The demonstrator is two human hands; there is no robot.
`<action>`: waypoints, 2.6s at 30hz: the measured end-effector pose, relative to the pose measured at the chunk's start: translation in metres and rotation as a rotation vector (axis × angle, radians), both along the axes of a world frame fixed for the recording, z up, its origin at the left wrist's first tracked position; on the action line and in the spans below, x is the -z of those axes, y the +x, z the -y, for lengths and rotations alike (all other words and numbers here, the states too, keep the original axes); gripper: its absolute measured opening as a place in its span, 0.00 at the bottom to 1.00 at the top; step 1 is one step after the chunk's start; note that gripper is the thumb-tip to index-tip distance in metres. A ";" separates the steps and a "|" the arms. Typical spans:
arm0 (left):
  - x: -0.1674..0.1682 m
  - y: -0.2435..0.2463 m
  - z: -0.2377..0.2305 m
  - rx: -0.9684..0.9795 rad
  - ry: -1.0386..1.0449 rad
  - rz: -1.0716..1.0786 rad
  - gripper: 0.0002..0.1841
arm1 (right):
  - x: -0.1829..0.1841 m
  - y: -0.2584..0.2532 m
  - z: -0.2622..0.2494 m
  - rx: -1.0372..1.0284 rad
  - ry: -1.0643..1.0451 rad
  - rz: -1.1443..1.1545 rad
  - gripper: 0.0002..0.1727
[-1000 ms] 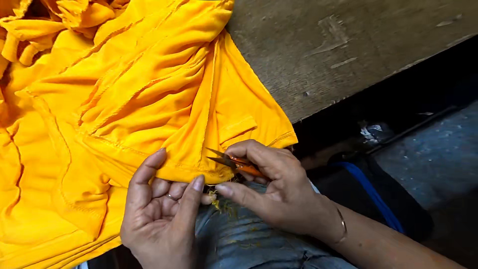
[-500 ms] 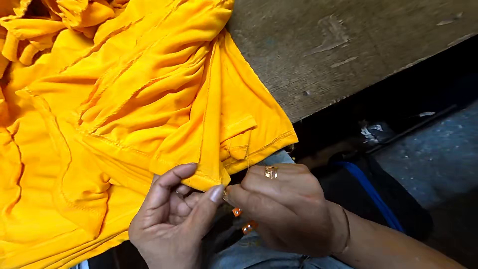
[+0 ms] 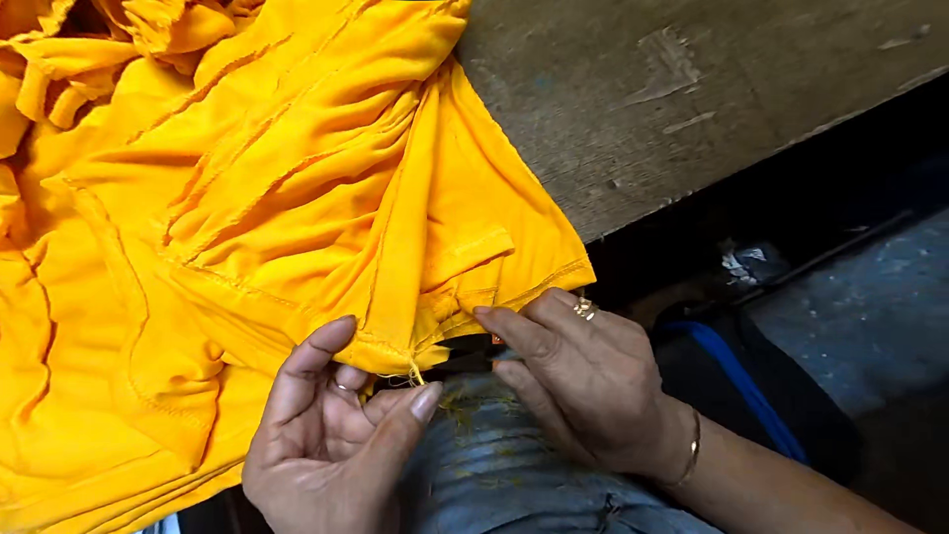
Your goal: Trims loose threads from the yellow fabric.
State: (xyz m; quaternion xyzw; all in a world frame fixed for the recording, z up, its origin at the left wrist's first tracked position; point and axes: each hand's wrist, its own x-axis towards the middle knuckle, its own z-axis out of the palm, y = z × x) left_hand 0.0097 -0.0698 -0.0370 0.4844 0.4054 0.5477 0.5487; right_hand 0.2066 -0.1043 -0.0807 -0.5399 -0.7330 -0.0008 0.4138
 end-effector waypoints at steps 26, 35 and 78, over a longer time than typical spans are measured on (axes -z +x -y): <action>0.003 0.004 0.011 0.030 0.045 -0.005 0.41 | -0.003 -0.008 -0.012 -0.044 0.020 -0.021 0.19; 0.003 0.007 0.001 -0.068 0.078 -0.003 0.16 | -0.007 -0.013 -0.017 -0.082 0.013 -0.072 0.19; -0.011 -0.006 -0.005 0.075 0.263 -0.380 0.25 | -0.002 -0.021 -0.030 -0.256 -0.087 -0.614 0.09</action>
